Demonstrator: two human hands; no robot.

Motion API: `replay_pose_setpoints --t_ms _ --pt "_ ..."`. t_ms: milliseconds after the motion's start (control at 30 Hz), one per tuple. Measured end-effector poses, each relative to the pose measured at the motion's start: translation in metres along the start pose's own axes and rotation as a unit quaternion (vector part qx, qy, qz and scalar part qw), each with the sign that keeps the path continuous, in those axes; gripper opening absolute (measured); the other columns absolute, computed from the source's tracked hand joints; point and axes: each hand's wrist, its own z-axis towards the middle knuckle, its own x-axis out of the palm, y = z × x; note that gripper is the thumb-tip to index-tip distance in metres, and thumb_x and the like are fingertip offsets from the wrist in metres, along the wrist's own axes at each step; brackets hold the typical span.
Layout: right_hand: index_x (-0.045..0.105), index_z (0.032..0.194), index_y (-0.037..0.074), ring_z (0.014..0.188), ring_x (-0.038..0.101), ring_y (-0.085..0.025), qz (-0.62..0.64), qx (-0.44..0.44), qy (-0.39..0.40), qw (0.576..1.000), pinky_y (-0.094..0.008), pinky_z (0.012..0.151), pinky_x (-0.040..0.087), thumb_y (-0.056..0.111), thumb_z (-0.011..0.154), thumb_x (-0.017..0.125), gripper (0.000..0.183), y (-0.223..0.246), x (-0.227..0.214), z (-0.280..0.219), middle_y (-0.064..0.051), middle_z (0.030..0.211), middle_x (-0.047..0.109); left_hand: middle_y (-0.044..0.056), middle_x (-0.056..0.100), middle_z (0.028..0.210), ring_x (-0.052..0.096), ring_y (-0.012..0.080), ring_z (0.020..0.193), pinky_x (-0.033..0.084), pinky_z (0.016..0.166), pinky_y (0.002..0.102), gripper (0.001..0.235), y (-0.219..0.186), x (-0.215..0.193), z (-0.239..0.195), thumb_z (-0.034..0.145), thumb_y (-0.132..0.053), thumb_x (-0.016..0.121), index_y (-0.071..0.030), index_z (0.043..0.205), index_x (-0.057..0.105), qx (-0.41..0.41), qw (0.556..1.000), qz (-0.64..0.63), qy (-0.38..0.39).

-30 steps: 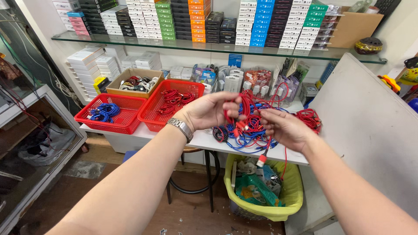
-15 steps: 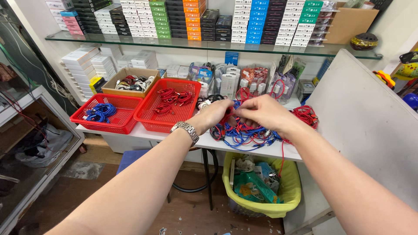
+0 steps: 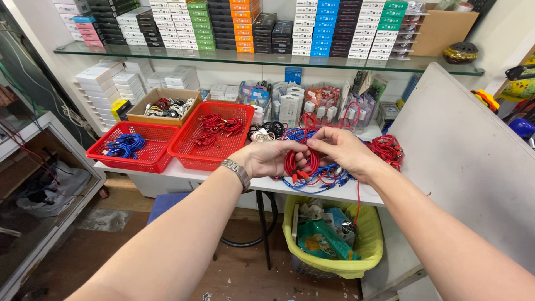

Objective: The person untangles and coils red and blue USB cables from a mixed pile on a table, then places the coiled cables into red plastic baskets. The person handles the cables one at a time, separating them by color and organizing them into the baskets.

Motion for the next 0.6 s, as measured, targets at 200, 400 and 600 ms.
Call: replay_pose_setpoints --t_ms 200,400,600 --pt "0.070 0.105 0.003 0.083 0.067 -0.010 0.080 0.007 -0.061 0.995 -0.026 0.072 0.056 0.027 0.095 0.070 0.026 -0.037 0.000 0.015 -0.003 0.096 0.073 0.002 0.068 0.088 0.067 0.0196 0.087 0.054 0.086 0.045 0.022 0.014 0.010 0.014 0.099 -0.031 0.065 -0.009 0.100 0.066 0.001 0.989 0.068 -0.131" --pt "0.071 0.107 0.005 0.083 0.068 -0.012 0.126 0.021 -0.041 0.991 -0.026 0.075 0.057 0.026 0.092 0.070 0.026 -0.040 -0.007 0.012 -0.004 0.098 0.074 0.005 0.066 0.093 0.067 0.0194 0.088 0.060 0.089 0.045 0.017 0.035 -0.002 0.008 0.102 -0.021 0.059 -0.005 0.101 0.065 0.083 0.994 0.000 -0.072" --pt "0.076 0.093 0.009 0.088 0.070 -0.023 -0.456 -0.211 -0.090 0.860 -0.037 0.079 0.055 0.023 0.085 0.078 0.016 0.000 -0.016 -0.002 -0.008 0.089 0.075 0.005 0.063 0.081 0.061 0.0173 0.072 0.055 0.069 0.039 0.018 0.045 -0.007 0.031 0.104 -0.018 0.056 -0.002 0.097 0.062 0.126 0.921 0.303 -0.211"
